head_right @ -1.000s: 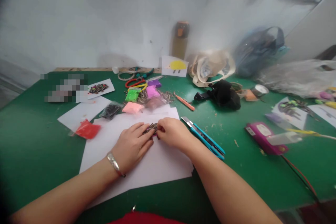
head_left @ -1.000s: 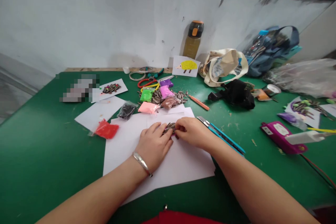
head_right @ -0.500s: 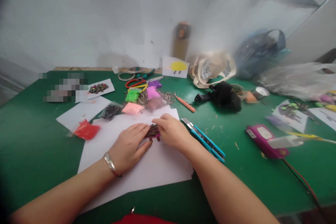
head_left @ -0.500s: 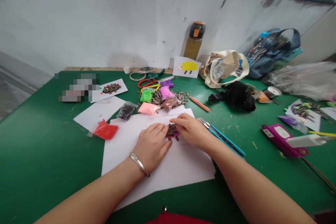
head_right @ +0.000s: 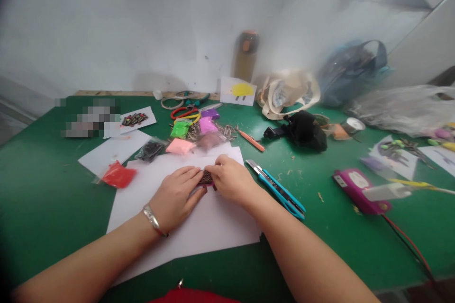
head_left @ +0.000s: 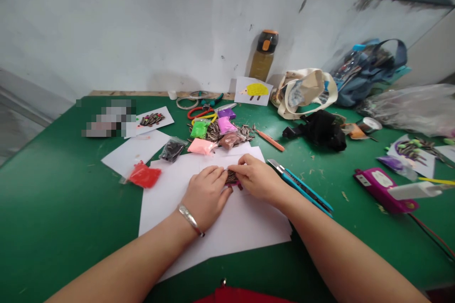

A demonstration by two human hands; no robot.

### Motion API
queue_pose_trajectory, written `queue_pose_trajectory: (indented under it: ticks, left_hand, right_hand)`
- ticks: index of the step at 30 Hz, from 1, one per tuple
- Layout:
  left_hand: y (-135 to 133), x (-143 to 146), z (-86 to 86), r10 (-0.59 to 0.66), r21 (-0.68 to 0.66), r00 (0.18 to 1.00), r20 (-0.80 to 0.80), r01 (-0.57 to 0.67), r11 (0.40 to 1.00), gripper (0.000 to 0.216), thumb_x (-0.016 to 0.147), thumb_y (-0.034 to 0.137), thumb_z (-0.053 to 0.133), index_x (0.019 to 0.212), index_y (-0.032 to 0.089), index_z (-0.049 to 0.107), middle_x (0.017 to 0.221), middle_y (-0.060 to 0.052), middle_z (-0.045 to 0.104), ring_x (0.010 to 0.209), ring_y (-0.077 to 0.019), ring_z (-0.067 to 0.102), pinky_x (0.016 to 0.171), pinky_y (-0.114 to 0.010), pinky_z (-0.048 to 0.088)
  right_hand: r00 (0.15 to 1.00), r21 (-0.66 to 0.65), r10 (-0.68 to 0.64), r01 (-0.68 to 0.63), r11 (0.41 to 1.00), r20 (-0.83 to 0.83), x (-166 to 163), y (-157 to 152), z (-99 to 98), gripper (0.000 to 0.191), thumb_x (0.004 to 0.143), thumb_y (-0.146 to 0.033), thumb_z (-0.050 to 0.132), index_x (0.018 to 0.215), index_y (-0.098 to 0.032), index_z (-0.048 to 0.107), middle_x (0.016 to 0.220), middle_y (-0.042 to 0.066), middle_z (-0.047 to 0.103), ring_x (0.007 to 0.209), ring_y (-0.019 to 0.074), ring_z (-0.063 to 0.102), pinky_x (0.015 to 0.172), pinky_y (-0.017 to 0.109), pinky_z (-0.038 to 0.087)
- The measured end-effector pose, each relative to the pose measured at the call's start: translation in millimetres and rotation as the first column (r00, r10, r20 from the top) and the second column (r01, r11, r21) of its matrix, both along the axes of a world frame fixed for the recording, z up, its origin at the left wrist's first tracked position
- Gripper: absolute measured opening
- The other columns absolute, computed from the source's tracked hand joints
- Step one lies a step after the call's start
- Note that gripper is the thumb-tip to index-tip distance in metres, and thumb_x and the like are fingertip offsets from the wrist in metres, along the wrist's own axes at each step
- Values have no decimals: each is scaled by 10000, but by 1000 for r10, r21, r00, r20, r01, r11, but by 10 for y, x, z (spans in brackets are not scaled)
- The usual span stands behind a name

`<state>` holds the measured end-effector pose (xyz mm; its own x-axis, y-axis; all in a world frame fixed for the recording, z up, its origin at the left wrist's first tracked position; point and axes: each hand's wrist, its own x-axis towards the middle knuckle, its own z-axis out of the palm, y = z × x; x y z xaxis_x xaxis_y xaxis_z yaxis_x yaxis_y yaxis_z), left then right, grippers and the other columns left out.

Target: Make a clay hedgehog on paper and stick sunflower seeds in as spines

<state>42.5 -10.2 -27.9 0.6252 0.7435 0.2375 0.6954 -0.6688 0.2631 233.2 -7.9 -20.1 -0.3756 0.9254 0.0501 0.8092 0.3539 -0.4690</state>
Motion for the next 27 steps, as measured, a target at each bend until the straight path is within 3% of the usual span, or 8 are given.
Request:
queue_pose_trajectory:
  ticks: [8,27]
  left_hand:
    - [-12,-9,-9,0,21,1000,4,0,1000,333,866,281,545,1164,140,590,1193,-110,629,1145,-273,524,954,-451,465]
    - [-14,-10,-14,6,37,1000,-21,-6,999,344,865,284,547,1172,134,589,1201,-99,631,1141,-274,525,944,-449,463]
  right_hand:
    - [989,-29,-70,67,997,-132,26,8,-10,316,879,-159,447,1060,-227,697,972,50,604,859,147,583,794,244,438]
    - [999,53,33,-34,998,13,25,-33,32,318,878,-170,450,1076,-252,685,996,59,603,859,161,585,776,261,439]
